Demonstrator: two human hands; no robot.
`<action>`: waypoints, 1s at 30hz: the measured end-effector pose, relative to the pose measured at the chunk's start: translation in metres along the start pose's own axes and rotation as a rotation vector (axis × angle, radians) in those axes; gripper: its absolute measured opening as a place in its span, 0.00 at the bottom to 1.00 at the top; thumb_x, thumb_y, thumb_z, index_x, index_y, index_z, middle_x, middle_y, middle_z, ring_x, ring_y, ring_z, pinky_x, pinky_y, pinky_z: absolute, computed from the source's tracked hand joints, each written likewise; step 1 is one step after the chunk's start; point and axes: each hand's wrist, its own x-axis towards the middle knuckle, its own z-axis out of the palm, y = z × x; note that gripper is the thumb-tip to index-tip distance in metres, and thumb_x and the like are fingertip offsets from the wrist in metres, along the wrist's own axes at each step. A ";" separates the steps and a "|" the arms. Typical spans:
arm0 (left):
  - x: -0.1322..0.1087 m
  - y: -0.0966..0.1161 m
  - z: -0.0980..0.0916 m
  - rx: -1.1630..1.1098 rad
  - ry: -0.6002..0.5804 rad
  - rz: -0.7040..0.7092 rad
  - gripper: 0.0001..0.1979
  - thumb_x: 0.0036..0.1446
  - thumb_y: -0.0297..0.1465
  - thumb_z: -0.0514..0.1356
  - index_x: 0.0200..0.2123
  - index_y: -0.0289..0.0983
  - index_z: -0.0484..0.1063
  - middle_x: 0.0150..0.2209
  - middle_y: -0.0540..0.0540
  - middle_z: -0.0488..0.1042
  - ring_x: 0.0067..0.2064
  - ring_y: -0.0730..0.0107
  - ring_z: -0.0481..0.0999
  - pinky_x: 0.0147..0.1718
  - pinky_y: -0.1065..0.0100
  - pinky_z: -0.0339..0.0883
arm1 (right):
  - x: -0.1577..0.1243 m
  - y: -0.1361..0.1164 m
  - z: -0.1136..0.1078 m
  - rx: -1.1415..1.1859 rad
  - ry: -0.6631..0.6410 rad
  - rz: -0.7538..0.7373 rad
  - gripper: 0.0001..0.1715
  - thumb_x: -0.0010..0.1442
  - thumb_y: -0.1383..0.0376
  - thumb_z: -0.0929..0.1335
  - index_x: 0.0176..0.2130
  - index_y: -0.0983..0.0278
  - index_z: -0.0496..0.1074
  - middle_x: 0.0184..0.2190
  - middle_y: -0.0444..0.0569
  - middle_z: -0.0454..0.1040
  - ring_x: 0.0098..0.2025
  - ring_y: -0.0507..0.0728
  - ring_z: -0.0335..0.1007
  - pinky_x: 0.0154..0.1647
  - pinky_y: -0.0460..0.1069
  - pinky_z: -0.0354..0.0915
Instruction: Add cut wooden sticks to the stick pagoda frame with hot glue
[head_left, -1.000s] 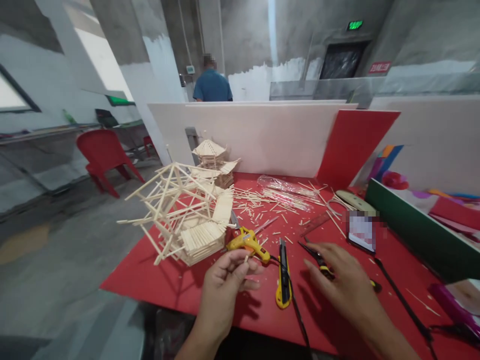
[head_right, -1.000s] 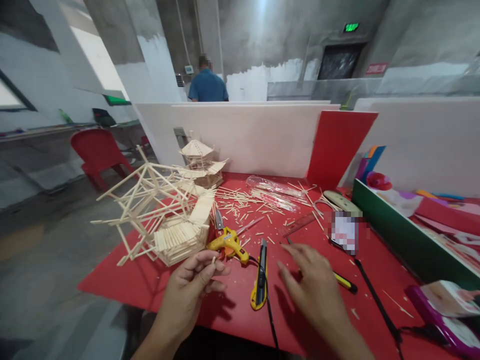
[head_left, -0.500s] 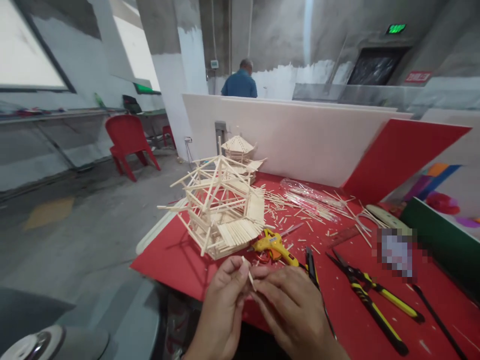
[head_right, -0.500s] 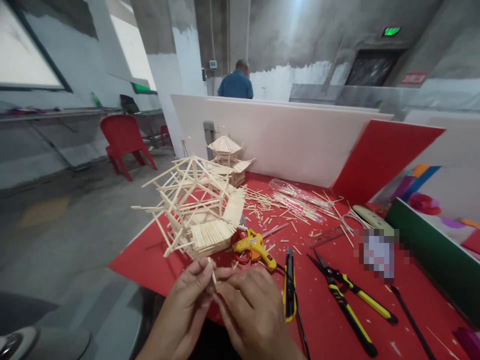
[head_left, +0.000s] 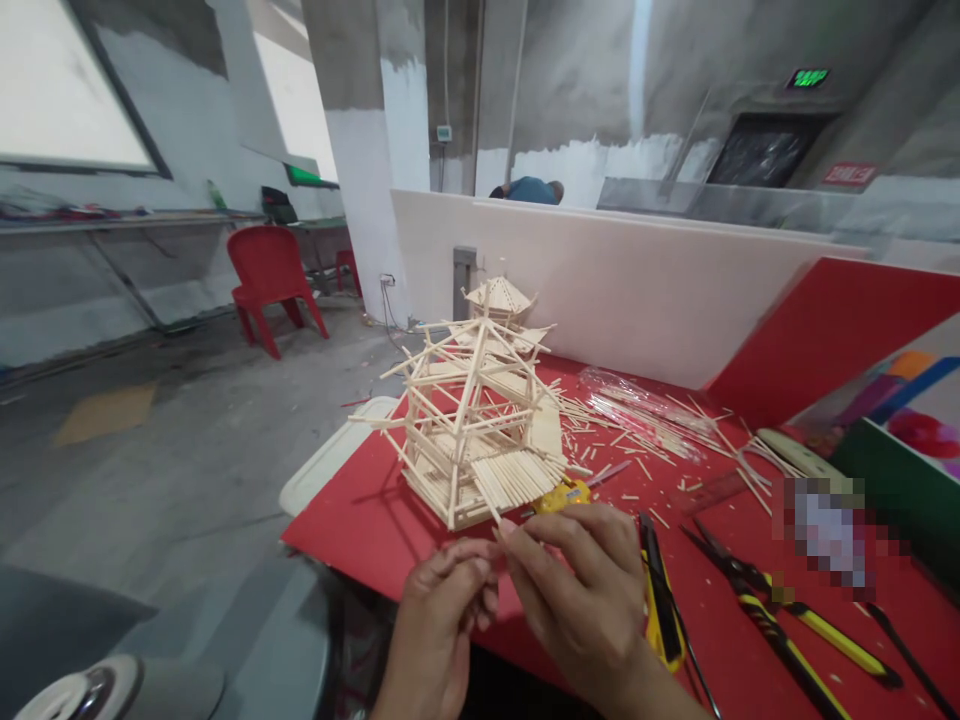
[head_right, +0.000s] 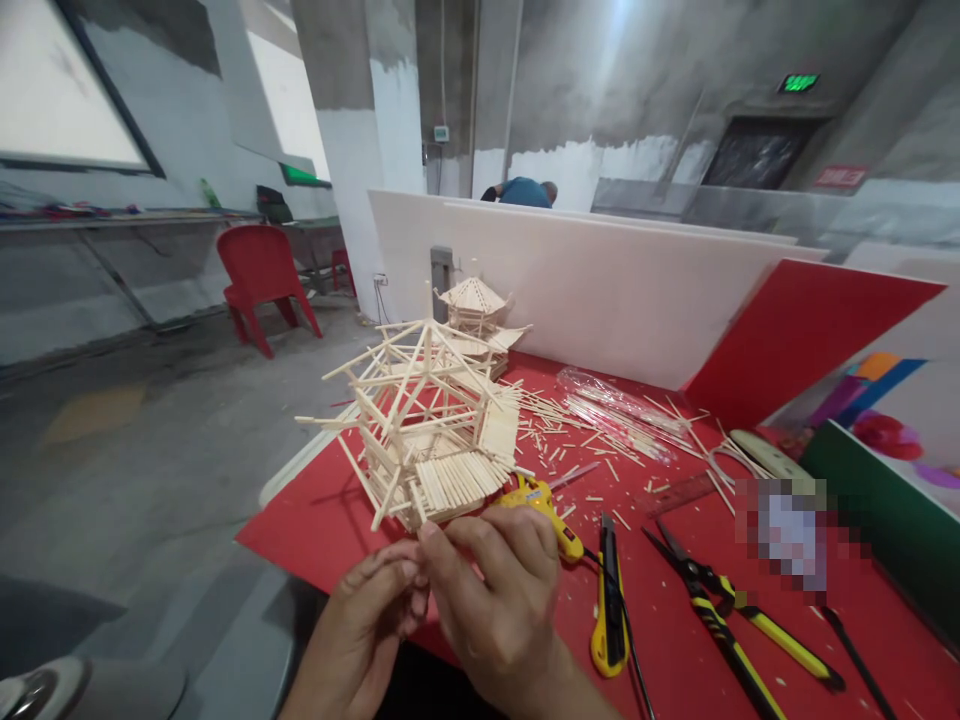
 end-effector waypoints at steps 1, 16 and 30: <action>0.002 0.001 -0.001 0.019 0.024 -0.004 0.07 0.44 0.31 0.69 0.26 0.33 0.78 0.19 0.50 0.71 0.21 0.77 0.65 0.20 0.76 0.58 | 0.001 0.000 0.005 0.000 -0.010 0.007 0.11 0.60 0.71 0.70 0.42 0.60 0.77 0.31 0.44 0.79 0.36 0.55 0.66 0.40 0.54 0.57; 0.021 0.009 0.038 -0.158 0.205 0.071 0.20 0.45 0.41 0.72 0.35 0.38 0.70 0.22 0.58 0.65 0.18 0.82 0.60 0.14 0.79 0.51 | 0.003 0.004 0.027 -0.058 -0.081 0.025 0.10 0.64 0.66 0.67 0.43 0.60 0.77 0.28 0.45 0.74 0.36 0.56 0.63 0.40 0.54 0.56; 0.027 0.017 0.049 -0.106 0.275 0.108 0.17 0.45 0.39 0.71 0.29 0.38 0.67 0.18 0.59 0.63 0.16 0.83 0.58 0.13 0.79 0.49 | 0.003 0.012 0.027 0.047 -0.105 0.031 0.10 0.63 0.67 0.67 0.44 0.59 0.77 0.29 0.44 0.73 0.35 0.56 0.64 0.38 0.54 0.56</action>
